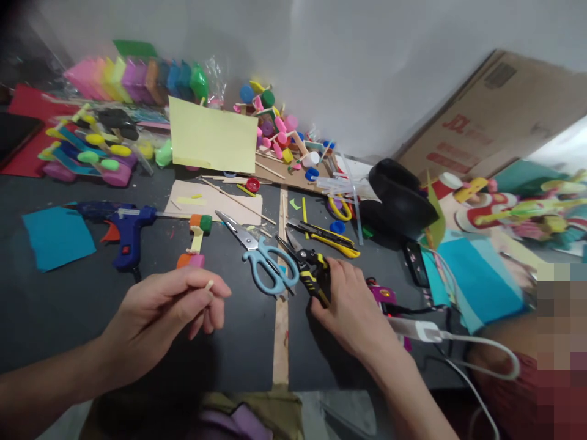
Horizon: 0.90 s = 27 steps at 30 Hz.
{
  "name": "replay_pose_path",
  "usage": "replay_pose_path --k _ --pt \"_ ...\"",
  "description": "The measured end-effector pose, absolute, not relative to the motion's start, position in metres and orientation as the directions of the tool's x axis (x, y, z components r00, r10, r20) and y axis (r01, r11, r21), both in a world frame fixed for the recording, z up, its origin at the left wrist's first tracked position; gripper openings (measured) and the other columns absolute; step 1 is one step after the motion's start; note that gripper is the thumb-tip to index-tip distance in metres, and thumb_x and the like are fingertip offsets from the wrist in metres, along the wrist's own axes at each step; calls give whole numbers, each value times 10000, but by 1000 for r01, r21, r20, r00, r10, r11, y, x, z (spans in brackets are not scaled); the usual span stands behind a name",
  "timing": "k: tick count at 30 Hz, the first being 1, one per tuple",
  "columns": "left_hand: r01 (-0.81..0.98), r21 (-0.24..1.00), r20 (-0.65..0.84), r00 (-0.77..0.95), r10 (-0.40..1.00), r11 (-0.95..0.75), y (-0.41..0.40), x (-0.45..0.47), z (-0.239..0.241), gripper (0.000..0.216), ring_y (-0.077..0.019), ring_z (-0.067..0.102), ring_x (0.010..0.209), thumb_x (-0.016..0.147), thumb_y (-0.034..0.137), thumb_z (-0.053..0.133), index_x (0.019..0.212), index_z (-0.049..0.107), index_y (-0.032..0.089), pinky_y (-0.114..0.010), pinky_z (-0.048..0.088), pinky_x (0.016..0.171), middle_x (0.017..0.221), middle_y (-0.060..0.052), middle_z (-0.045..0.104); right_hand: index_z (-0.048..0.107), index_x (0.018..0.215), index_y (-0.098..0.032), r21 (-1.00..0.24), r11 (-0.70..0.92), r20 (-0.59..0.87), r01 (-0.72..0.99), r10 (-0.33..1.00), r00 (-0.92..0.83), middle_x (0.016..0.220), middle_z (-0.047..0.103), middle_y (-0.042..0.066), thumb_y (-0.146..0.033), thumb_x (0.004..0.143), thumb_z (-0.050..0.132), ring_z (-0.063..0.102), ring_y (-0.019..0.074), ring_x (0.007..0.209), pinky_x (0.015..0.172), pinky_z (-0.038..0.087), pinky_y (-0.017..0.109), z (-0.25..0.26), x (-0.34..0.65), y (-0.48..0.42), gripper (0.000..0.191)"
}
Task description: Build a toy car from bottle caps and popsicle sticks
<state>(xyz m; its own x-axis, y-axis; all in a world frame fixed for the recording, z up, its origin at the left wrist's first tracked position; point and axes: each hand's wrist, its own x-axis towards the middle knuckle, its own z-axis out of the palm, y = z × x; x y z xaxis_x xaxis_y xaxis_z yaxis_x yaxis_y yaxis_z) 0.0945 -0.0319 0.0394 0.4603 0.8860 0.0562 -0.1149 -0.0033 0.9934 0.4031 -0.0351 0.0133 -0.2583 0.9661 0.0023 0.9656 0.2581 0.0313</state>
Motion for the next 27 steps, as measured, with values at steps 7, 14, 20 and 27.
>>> replay_pose_path --k 7,14,20,27 --pt "-107 994 78 474 877 -31 -31 93 41 249 -56 497 612 1036 182 406 1035 655 198 -153 408 540 715 41 556 515 1241 -86 -17 214 150 977 966 -209 1084 609 201 -213 774 551 597 367 1015 887 527 529 11 402 -35 486" --pt "-95 990 -36 540 841 104 -29 92 42 287 -49 455 544 1043 290 422 1011 691 196 -194 379 526 740 32 529 443 1279 -203 -367 466 167 805 885 -436 1137 611 109 -158 771 554 622 246 1005 861 537 360 52 362 -40 522" --pt "-257 878 -146 660 737 404 -25 90 41 298 -39 497 523 1007 353 511 913 715 157 -180 390 464 850 -11 569 443 1317 -198 -524 564 133 638 794 -593 1136 601 99 -102 733 599 580 239 1030 888 517 359 57 342 -21 612" --pt "-218 791 -278 703 654 572 -21 87 33 328 -49 476 479 1002 376 526 884 732 148 -179 355 439 659 28 450 463 1264 -197 -550 613 160 567 744 -648 1087 619 94 -133 741 564 599 228 965 842 524 348 51 340 -10 536"
